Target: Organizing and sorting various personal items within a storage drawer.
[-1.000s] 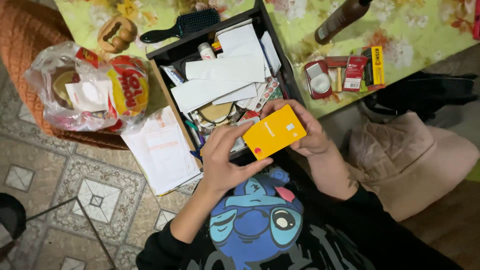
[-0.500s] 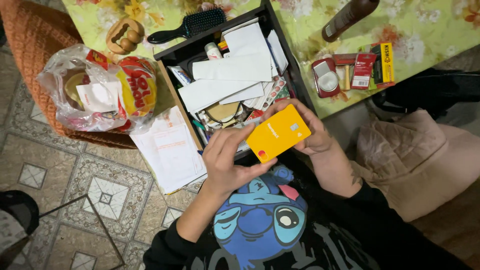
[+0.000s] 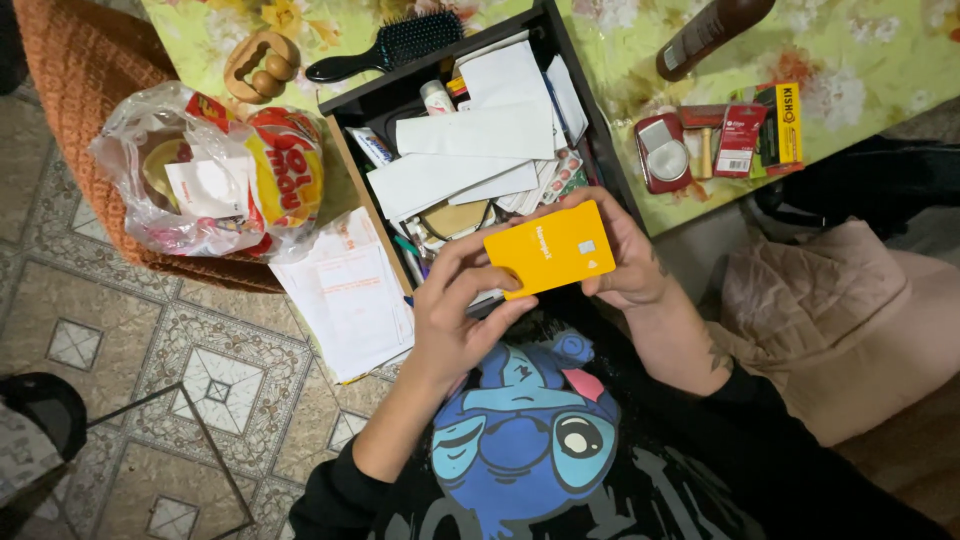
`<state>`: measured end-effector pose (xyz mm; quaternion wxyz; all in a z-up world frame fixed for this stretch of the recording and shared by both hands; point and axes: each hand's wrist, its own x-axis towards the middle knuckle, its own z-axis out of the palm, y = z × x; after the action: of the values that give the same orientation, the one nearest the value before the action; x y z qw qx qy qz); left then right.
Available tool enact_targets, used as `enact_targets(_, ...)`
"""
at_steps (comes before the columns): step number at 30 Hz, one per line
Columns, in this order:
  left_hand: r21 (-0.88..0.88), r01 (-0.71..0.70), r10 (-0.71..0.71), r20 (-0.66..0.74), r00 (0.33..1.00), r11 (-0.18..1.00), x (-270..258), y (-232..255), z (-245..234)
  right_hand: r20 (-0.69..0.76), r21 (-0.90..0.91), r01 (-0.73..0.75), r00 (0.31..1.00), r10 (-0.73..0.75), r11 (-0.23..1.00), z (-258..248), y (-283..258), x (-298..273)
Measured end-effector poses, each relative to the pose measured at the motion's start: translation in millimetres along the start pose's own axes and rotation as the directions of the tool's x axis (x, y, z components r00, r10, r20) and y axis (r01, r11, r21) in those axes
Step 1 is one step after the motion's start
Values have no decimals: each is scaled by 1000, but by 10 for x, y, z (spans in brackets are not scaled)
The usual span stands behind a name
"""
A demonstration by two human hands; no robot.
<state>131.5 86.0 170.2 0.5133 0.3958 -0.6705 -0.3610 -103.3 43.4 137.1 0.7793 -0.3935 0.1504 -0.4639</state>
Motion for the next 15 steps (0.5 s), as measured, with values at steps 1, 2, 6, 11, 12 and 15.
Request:
enact_targets(1, 1, -1, 1, -2, 1000, 1000, 37, 33, -2, 2, 0, -1, 1000, 1, 1000, -2, 4, -9)
enact_targets(2, 31, -5, 6, -17, 1000, 1000, 73, 63, -4, -31, -15, 4, 1000, -5, 1000, -5, 10, -16)
enact_targets(6, 300, -104, 129, -65, 990, 948, 131, 137, -45, -85, -60, -13, 996, 8, 998, 95, -28, 26)
enact_targets(11, 478, -235, 336, -135, 932, 846, -126, -105, -111, -85, -49, -89, 993, 84, 995, 154, 167, 30)
enact_targets(12, 487, -268, 388, -162, 907, 831, -155, -128, -138, -141, -71, -132, 983, 121, 989, 147, 215, 33)
enact_targets(15, 539, -205, 387, -250, 887, 817, -307, -312, -303, -179, -97, -212, 965, 192, 973, 95, 270, 38)
